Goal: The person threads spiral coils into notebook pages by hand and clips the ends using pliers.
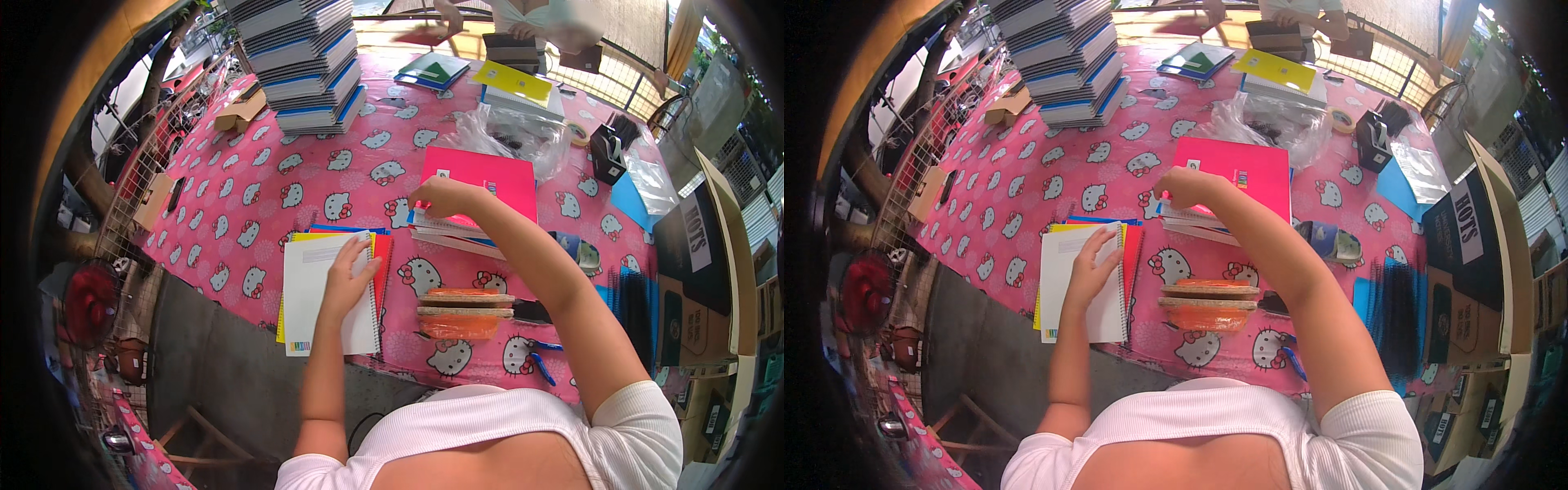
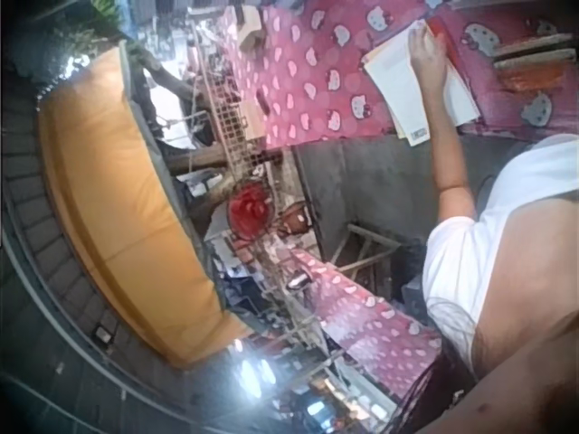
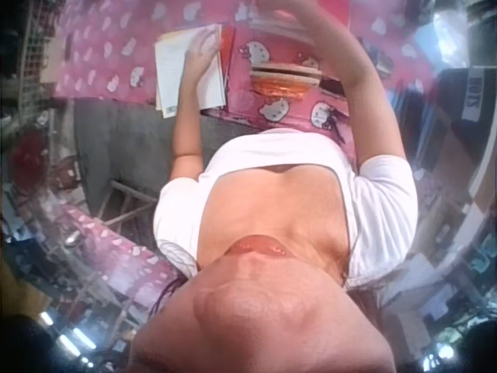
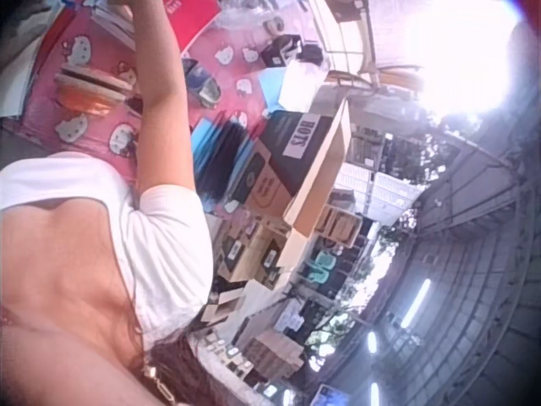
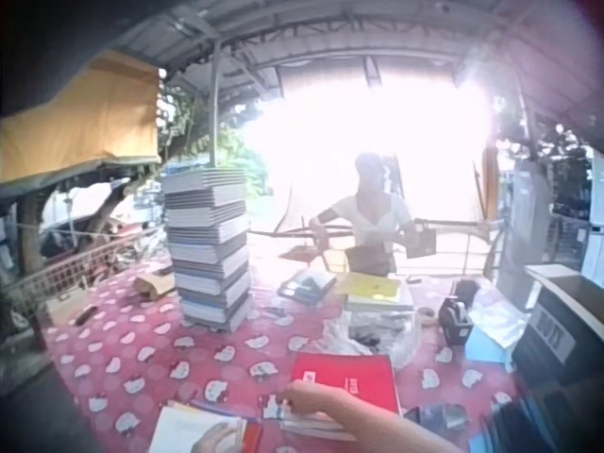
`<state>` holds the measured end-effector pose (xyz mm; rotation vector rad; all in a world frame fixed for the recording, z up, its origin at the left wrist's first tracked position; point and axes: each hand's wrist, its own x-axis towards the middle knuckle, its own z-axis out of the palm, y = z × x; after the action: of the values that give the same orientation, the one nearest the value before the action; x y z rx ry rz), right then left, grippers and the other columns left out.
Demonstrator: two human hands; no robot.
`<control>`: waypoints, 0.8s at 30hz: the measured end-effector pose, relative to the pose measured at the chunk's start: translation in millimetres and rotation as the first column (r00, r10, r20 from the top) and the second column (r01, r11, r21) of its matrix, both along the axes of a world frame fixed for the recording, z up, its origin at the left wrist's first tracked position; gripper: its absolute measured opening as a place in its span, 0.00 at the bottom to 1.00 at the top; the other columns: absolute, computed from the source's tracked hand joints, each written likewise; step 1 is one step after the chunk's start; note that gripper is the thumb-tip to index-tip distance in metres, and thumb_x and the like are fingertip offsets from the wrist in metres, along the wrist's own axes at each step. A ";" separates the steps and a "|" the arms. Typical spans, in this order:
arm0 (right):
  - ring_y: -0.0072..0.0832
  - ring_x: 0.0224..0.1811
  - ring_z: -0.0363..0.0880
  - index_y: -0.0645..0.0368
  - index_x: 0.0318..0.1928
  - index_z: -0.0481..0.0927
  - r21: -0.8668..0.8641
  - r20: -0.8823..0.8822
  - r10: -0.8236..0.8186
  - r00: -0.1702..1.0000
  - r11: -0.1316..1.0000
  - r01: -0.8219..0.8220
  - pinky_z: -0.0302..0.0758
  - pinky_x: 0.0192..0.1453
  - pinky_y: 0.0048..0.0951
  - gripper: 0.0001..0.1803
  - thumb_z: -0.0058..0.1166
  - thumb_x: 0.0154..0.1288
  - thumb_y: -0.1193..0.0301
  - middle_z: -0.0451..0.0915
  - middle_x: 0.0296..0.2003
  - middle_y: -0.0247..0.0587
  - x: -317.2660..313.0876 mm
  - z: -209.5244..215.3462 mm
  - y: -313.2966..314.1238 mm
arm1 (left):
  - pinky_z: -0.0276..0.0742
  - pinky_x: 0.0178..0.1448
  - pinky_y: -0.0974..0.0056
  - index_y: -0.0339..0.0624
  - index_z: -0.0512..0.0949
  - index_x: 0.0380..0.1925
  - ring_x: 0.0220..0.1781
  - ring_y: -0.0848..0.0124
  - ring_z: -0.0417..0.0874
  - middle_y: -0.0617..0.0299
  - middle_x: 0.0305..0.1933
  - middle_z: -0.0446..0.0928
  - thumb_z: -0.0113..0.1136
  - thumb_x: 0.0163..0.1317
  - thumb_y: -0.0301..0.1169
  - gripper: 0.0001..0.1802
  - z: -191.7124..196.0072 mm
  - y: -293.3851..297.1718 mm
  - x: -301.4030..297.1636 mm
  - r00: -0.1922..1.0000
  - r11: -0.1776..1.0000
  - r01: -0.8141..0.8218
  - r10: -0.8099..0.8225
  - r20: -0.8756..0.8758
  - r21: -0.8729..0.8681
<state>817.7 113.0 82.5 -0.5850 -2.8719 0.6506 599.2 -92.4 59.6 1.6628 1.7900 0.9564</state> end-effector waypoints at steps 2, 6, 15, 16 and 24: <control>0.42 0.36 0.82 0.54 0.47 0.80 -0.023 -0.016 0.004 1.000 1.000 -0.004 0.77 0.43 0.37 0.23 0.57 0.45 0.80 0.82 0.30 0.47 -1.0 3.1 0.8 | 0.68 0.63 0.64 0.43 0.77 0.53 0.62 0.57 0.73 0.49 0.63 0.69 0.64 0.58 0.37 0.23 29.7 -0.4 33.4 0.977 0.985 0.107 -0.129 0.170 0.134; 0.45 0.42 0.80 0.50 0.51 0.79 0.080 0.157 -0.118 0.980 0.991 0.107 0.77 0.46 0.40 0.24 0.56 0.49 0.76 0.79 0.40 0.50 -14.1 4.5 -34.4 | 0.63 0.67 0.62 0.39 0.75 0.54 0.64 0.63 0.70 0.50 0.62 0.71 0.62 0.61 0.34 0.22 30.0 -20.9 68.1 0.923 0.978 0.210 -0.202 0.326 0.011; 0.43 0.46 0.80 0.47 0.41 0.86 0.295 0.243 -0.298 0.923 0.929 0.222 0.78 0.46 0.40 0.14 0.61 0.50 0.66 0.77 0.41 0.47 -10.6 -6.2 -60.7 | 0.71 0.58 0.58 0.37 0.77 0.48 0.56 0.57 0.77 0.51 0.53 0.76 0.62 0.59 0.33 0.18 -2.2 -48.2 115.0 0.929 0.994 0.061 -0.088 0.359 0.086; 0.42 0.45 0.80 0.48 0.42 0.85 0.224 0.156 -0.251 0.955 0.951 0.213 0.78 0.46 0.40 0.17 0.64 0.46 0.65 0.79 0.40 0.45 -7.7 -5.6 -52.4 | 0.71 0.58 0.58 0.37 0.77 0.48 0.56 0.57 0.77 0.51 0.53 0.76 0.62 0.59 0.33 0.18 -1.5 -46.2 117.3 0.929 0.995 0.060 -0.087 0.360 0.084; 0.39 0.41 0.80 0.48 0.44 0.85 0.072 -0.053 -0.136 0.989 0.988 0.140 0.75 0.44 0.40 0.25 0.70 0.39 0.64 0.81 0.36 0.41 -8.2 -14.6 -25.7 | 0.67 0.62 0.53 0.38 0.73 0.51 0.61 0.49 0.70 0.43 0.58 0.69 0.60 0.60 0.31 0.20 -11.5 -38.5 119.4 0.977 0.965 0.033 -0.086 0.197 0.259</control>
<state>809.5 87.3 67.9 -0.7385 -2.7677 0.5249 718.6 -130.9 48.2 1.6856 1.5228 1.3256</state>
